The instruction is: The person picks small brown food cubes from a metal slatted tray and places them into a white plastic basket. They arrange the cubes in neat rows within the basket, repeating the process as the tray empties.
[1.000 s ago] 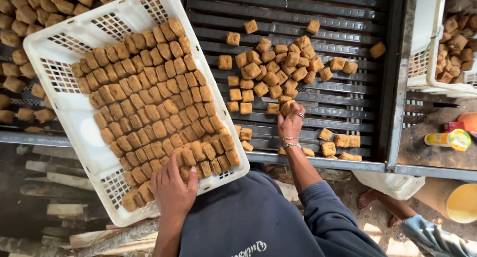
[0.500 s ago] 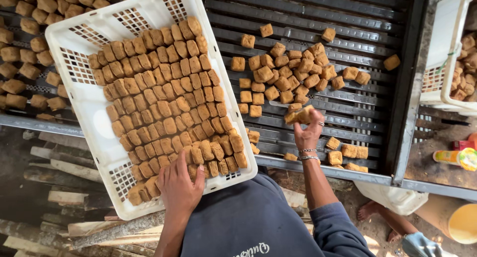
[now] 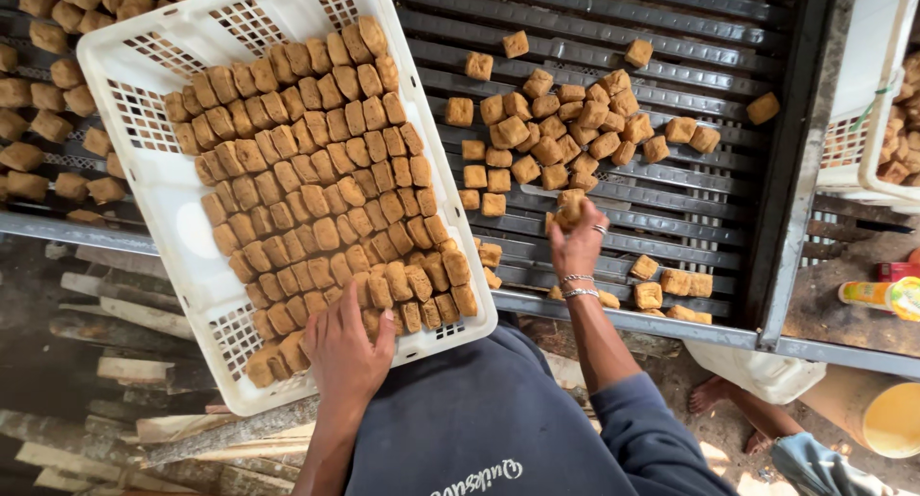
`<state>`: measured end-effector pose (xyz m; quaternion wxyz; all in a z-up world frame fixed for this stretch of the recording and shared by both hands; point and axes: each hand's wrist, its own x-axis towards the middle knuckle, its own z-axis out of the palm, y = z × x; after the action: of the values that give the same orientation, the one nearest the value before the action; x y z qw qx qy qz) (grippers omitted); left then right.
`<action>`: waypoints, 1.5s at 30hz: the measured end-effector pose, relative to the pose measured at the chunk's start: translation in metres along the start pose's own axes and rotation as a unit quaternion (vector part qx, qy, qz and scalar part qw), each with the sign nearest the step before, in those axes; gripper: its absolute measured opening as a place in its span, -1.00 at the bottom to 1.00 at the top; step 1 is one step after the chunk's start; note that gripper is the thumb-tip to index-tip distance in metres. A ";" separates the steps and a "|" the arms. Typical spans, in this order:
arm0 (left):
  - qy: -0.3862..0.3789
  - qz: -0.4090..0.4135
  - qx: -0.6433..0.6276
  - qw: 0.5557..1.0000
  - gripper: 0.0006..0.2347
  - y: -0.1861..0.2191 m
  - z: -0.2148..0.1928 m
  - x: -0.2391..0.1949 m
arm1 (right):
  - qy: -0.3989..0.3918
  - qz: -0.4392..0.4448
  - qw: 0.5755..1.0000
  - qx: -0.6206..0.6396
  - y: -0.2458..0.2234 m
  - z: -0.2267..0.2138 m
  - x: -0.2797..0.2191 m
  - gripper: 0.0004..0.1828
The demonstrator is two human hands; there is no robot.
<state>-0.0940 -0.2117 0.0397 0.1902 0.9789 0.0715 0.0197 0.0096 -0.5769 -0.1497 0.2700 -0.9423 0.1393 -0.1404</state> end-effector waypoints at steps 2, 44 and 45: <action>0.010 0.005 -0.004 1.000 -0.46 0.001 -0.001 -0.002 | -0.046 -0.019 0.998 -0.032 -0.009 0.003 -0.003 -0.12; 0.063 -0.046 -0.055 0.995 -0.59 0.002 -0.006 -0.006 | 0.030 -0.230 0.969 0.088 -0.062 0.113 0.031 0.04; 0.066 -0.047 -0.048 0.996 -0.60 0.001 -0.006 -0.009 | 0.015 -0.220 0.971 0.096 -0.059 0.115 0.031 0.03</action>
<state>-0.1026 -0.2121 0.0454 0.2321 0.9608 0.1292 0.0789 0.0887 -0.4853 -0.2056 0.3193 -0.9175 -0.0810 -0.2231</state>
